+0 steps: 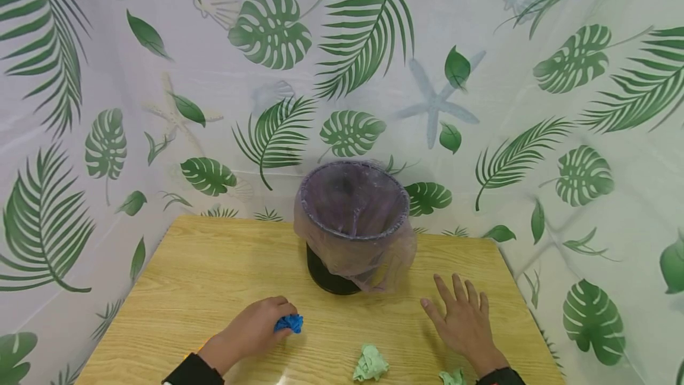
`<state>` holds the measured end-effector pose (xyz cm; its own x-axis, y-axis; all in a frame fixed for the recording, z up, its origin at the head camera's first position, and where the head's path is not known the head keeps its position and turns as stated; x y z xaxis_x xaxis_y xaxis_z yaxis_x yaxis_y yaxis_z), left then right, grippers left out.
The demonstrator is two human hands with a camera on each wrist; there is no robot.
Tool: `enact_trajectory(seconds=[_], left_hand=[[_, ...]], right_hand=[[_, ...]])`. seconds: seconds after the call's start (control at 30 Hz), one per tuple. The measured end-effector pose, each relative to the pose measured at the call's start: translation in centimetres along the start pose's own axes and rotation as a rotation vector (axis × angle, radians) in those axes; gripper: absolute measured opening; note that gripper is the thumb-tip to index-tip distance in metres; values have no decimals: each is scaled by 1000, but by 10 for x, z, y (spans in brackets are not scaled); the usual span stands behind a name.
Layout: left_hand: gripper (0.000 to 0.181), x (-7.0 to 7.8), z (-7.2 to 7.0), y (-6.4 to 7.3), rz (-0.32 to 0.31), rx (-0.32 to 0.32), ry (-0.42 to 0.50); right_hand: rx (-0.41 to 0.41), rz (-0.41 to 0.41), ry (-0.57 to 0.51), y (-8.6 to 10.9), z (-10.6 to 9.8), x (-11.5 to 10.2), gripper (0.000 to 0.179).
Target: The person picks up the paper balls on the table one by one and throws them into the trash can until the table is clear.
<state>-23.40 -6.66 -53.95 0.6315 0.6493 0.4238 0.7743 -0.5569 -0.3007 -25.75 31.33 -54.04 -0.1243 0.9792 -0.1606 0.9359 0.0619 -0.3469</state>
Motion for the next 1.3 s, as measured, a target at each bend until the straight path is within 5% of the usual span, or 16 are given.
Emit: enact_trajectory(seconds=[0.33,0.67,0.97,1.3], left_hand=[[29,46,-83,-38,220,398,21],[36,76,-147,-72,339,651,53],[51,82,-165,-108,314,685,-18],[46,72,-158,-145,226,662,0]], right_hand=[[3,3,-6,-1,-2,0,75],[13,-4,-9,-3,-8,-4,74],[5,-5,-3,-2,-3,-1,74],[7,-2,-6,-1,-5,-2,74]])
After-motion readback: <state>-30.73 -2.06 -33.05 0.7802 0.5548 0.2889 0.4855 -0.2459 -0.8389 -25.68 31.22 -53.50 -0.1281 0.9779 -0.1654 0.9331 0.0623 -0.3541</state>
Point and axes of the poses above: each hand's wrist, its own y-axis away from the middle knuckle, its own z-axis out of the palm, x = y × z, the point moved 9 cm from there along -y, towards the middle knuckle, and after that the axes turned 13 degrees about x, right-handed, at the moved point
